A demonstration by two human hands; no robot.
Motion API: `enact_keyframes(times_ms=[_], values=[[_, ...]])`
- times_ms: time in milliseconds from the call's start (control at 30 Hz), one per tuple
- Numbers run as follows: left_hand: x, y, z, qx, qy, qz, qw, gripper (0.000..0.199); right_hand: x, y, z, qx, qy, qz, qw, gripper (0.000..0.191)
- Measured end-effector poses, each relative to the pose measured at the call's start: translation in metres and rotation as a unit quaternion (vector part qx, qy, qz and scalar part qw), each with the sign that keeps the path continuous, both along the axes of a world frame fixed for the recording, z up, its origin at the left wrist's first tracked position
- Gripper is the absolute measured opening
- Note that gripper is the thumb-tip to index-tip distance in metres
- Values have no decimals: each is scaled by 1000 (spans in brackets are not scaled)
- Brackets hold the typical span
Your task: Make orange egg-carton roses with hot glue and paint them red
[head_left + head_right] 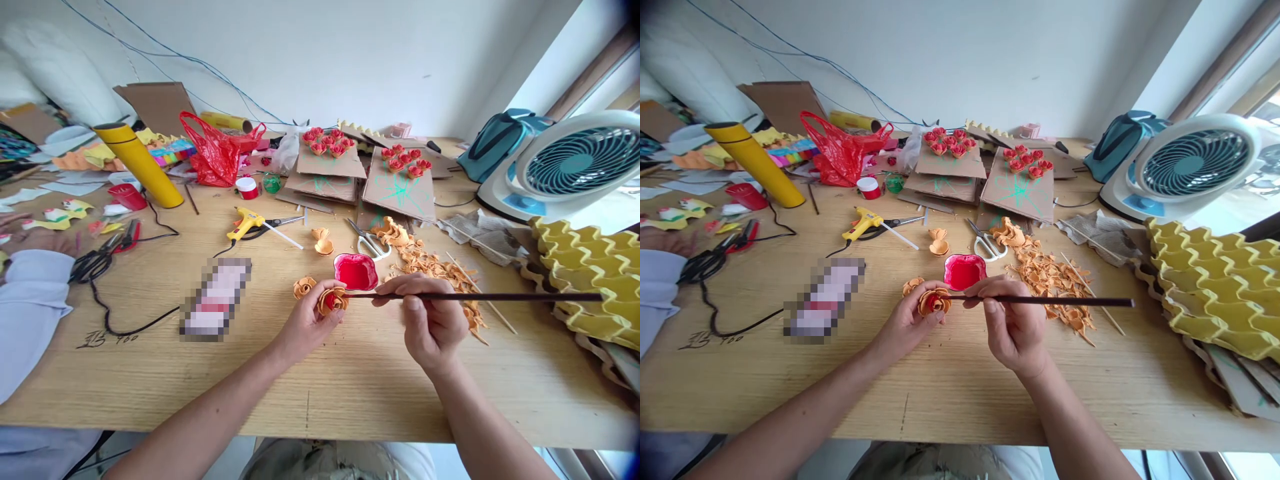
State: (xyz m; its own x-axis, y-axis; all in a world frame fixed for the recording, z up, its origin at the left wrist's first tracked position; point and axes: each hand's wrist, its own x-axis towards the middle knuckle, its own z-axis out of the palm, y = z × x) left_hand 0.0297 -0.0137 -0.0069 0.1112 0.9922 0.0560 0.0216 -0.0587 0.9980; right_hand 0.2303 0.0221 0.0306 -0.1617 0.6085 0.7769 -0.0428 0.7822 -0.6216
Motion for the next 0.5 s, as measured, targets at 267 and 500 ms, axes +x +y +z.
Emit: enact_keyframes(times_ms=[267, 500], values=[[1, 0, -3, -7, 15, 12, 1000, 43, -2, -1, -4, 25, -2, 49, 998, 17], [3, 1, -1, -4, 16, 14, 1000, 46, -1, -1, -6, 26, -28, 67, 997, 18]])
